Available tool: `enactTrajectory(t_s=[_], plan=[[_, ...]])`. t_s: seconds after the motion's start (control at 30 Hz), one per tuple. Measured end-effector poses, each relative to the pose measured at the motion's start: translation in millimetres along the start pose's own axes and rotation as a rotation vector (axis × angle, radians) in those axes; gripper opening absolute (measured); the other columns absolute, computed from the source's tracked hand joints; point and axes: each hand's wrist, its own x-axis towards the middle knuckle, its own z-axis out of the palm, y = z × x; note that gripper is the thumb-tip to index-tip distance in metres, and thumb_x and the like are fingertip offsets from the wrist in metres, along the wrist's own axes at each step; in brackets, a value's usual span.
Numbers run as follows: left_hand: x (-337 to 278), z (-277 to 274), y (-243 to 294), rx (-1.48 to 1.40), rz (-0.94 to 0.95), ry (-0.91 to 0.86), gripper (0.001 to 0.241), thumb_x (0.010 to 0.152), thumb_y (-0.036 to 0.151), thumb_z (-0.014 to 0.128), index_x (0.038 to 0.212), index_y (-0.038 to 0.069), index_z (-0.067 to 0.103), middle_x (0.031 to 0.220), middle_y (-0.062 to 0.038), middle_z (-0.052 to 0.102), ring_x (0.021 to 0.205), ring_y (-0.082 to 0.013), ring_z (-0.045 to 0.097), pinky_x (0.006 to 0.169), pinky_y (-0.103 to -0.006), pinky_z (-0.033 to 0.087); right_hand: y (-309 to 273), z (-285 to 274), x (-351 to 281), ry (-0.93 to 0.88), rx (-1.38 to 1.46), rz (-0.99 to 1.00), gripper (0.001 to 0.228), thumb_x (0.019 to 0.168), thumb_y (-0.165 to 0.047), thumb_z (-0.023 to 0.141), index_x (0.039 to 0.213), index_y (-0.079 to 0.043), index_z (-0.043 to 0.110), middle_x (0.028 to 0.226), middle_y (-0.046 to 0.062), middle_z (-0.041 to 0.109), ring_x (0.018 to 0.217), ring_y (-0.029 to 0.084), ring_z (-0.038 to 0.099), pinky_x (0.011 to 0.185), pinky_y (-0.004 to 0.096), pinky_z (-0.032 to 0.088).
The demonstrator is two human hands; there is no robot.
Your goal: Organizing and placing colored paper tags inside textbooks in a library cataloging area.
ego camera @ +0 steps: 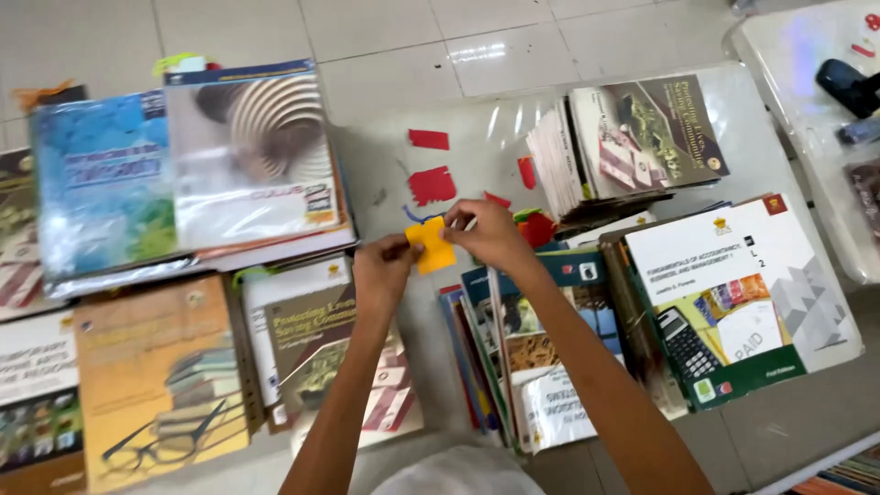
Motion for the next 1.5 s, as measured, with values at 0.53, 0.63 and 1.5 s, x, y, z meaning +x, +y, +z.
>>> enactTrajectory(t_s=[0.53, 0.63, 1.5], plan=[[-121.9, -59.9, -94.4, -0.048, -0.295, -0.038, 0.024, 0.082, 0.012, 0.079, 0.103, 0.001, 0.077, 0.085, -0.012, 0.079, 0.065, -0.0186, 0.075, 0.059, -0.0349, 0.061, -2.1, 148.4, -138.6, 0.104, -0.137, 0.306, 0.020, 0.085, -0.019, 0.078, 0.096, -0.003, 0.076, 0.088, 0.012, 0.078, 0.080, 0.024, 0.075, 0.074, 0.035, 0.057], [-127.0, -51.8, -112.1, 0.042, -0.272, -0.048, 0.020, 0.082, 0.013, 0.079, 0.100, 0.004, 0.080, 0.086, -0.011, 0.080, 0.066, -0.0177, 0.075, 0.062, -0.0345, 0.061, -13.3, 150.6, -152.2, 0.156, -0.160, 0.371, 0.020, 0.084, -0.020, 0.078, 0.097, -0.005, 0.076, 0.087, 0.013, 0.077, 0.080, 0.026, 0.075, 0.073, 0.037, 0.057], [-210.4, -222.0, -77.7, 0.296, -0.086, 0.574, 0.038, 0.094, 0.006, 0.064, 0.131, -0.002, 0.068, 0.106, -0.018, 0.075, 0.092, -0.0222, 0.072, 0.083, -0.0355, 0.057, 3.8, 159.8, -127.7, 0.290, 0.264, 0.148, 0.020, 0.090, -0.014, 0.075, 0.101, 0.003, 0.073, 0.081, 0.009, 0.074, 0.070, 0.010, 0.066, 0.062, 0.025, 0.052]])
